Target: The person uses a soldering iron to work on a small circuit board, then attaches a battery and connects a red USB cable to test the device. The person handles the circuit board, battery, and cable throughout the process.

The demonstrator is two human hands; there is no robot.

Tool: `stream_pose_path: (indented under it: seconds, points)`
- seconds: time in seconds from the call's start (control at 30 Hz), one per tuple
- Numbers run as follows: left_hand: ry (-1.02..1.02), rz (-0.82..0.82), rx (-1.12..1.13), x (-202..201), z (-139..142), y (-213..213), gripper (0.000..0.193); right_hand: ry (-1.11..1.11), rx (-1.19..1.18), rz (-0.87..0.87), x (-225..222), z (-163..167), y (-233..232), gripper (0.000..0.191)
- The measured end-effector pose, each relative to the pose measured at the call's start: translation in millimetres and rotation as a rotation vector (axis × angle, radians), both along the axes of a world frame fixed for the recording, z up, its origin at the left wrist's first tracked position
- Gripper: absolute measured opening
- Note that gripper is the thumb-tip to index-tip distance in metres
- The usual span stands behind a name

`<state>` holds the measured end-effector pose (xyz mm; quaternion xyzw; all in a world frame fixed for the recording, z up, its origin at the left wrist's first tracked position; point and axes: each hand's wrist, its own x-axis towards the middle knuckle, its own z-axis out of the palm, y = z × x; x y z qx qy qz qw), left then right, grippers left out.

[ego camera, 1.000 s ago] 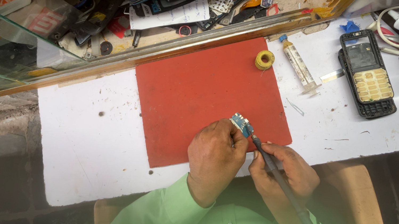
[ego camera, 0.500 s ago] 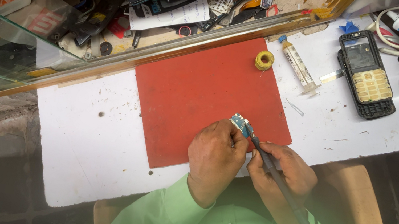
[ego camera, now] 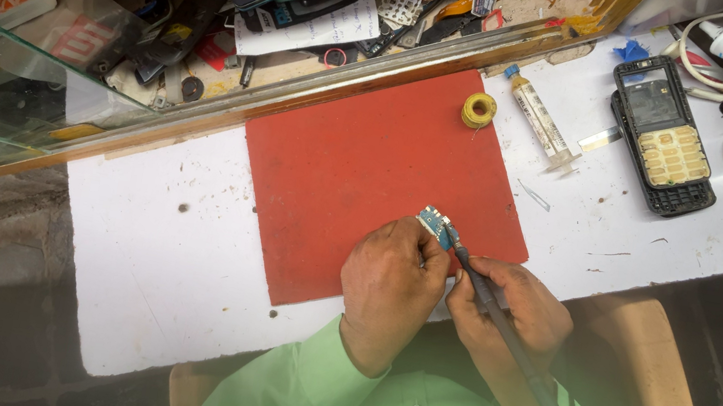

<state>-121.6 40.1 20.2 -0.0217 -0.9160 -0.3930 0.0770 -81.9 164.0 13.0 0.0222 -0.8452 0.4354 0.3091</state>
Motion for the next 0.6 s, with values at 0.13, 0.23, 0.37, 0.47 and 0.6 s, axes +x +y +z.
stream_pose_path:
  seconds: [0.13, 0.23, 0.37, 0.47, 0.6]
  points:
    - [0.011, 0.003, -0.004, 0.0, -0.9, 0.5, 0.014, -0.026, -0.015, 0.000, 0.7, 0.6, 0.0, 0.017]
    - [0.018, 0.002, -0.004, 0.3, -1.3, 0.5, 0.014, -0.022, -0.007, -0.002, 0.5, 0.5, -0.2, 0.018]
    - [0.029, -0.003, 0.006, 0.2, -1.4, 0.1, 0.014, -0.017, 0.003, -0.011, -0.1, 0.2, -1.0, 0.018]
    - [0.050, 0.002, 0.001, 0.4, -1.3, 0.7, 0.013, -0.012, 0.016, -0.016, -0.1, 0.6, -0.8, 0.019]
    - [0.040, 0.007, -0.003, 0.3, -0.8, 0.9, 0.013, 0.003, 0.023, 0.001, -0.1, 1.1, 0.0, 0.019]
